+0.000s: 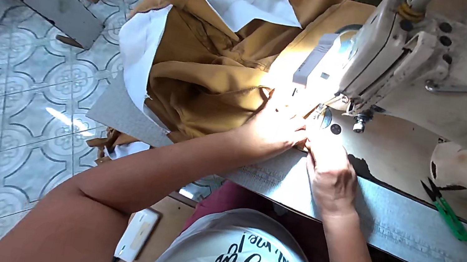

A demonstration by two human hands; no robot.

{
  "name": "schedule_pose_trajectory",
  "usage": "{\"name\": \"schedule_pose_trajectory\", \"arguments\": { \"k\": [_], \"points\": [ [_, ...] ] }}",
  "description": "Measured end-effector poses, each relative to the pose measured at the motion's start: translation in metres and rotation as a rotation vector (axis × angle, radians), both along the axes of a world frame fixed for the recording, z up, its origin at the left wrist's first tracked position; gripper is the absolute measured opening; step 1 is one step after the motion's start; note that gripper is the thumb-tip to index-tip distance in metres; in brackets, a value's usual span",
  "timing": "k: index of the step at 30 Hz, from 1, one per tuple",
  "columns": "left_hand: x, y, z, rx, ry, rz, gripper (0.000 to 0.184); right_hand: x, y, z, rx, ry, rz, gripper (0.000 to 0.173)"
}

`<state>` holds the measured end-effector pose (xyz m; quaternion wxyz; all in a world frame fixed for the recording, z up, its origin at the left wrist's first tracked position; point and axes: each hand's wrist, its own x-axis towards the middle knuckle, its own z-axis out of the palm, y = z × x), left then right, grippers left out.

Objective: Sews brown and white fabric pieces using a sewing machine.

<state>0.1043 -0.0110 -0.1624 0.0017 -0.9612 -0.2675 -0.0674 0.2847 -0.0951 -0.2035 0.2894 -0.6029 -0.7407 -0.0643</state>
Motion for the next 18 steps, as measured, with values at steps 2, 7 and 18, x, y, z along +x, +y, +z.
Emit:
{"name": "schedule_pose_trajectory", "arguments": {
  "k": [2,7,18],
  "points": [
    [0.004,0.008,0.0,-0.016,-0.005,0.012,0.032,0.002,0.008,0.002,-0.009,0.004,-0.008,0.017],
    [0.008,0.021,-0.002,0.0,-0.1,-0.008,0.029,0.004,0.02,0.002,-0.04,0.009,-0.027,0.018],
    [0.007,0.03,-0.008,-0.43,-0.431,0.219,0.03,-0.021,0.022,0.017,-0.24,0.499,-0.21,0.019]
  ]
}}
